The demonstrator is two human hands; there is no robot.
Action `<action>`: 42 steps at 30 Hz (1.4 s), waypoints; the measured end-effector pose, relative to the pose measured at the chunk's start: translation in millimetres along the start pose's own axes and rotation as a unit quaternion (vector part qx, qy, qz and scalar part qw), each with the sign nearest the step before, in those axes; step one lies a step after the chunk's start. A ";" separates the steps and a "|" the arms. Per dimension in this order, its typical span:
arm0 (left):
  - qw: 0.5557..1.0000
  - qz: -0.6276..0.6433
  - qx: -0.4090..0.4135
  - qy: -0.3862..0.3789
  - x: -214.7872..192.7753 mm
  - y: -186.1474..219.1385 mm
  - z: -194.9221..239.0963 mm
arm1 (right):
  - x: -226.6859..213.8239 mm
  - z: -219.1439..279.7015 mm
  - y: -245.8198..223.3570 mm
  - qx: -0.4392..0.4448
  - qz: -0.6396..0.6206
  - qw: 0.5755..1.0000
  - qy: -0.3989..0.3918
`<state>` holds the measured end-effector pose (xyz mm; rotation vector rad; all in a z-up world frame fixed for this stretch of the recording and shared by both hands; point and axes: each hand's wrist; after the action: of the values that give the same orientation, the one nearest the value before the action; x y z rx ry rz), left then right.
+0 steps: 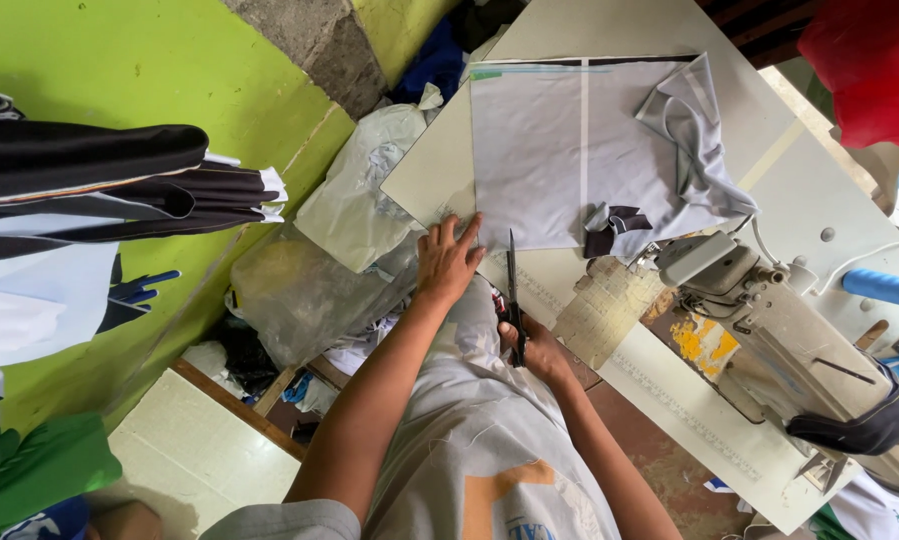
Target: Cutting out fabric patterns using scissors on a sewing table in a factory setting.
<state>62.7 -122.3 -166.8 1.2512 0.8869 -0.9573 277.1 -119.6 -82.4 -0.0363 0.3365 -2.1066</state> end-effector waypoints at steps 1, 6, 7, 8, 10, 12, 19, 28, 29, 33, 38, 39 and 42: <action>1.000 0.000 0.000 0.000 -0.1 0.4 0.4 | 0.8 -2.9 2.2 0.000 0.000 1.000 0.000; 1.000 -0.005 0.003 0.013 -0.8 1.0 0.2 | 2.4 1.3 -0.5 0.016 0.012 1.000 0.013; 1.000 -0.004 0.002 0.013 1.8 0.0 0.2 | 2.7 -3.4 2.1 0.016 0.013 1.000 0.012; 1.000 -0.003 0.004 0.013 4.3 -1.1 0.2 | 2.9 -8.2 4.8 0.018 0.021 0.999 0.018; 1.000 -0.002 0.005 0.014 5.2 -1.4 0.1 | 2.6 -11.4 6.2 0.019 0.029 0.999 0.023; 1.000 -0.001 0.005 0.017 2.0 0.4 0.4 | 1.5 -7.7 3.7 0.017 0.019 1.000 0.011; 1.000 -0.004 0.006 0.013 3.2 -0.2 0.6 | -2.0 0.4 -6.2 0.019 0.007 1.000 0.016; 1.000 0.006 0.003 0.011 -0.5 0.9 1.6 | -0.3 1.8 -9.9 0.009 0.009 1.000 0.011; 1.000 0.004 0.004 0.014 0.1 0.3 0.9 | -0.2 1.3 -9.8 0.007 0.006 1.000 0.009; 1.000 -0.002 0.009 0.015 -2.7 0.7 0.6 | 1.6 -7.4 -1.4 0.004 0.006 1.000 0.011; 1.000 -0.005 0.011 0.016 -1.3 0.8 1.7 | 6.5 -6.9 0.4 0.007 -0.012 0.999 0.037; 1.000 -0.008 0.011 0.015 -0.8 1.0 2.0 | 7.5 -9.5 4.5 0.005 -0.026 0.999 0.045; 1.000 -0.012 0.012 0.017 -3.0 0.8 1.3 | 8.7 -10.0 5.1 -0.005 -0.061 0.997 0.050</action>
<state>62.4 -123.3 -163.6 1.2834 0.9211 -0.9718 275.1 -127.2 -94.3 0.0448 0.4139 -2.2331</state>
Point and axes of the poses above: each hand's wrist, its own z-axis away from the middle knuckle, its own x-axis out of the palm, y = z × x, and after that the axes turned 15 degrees about x, right-handed
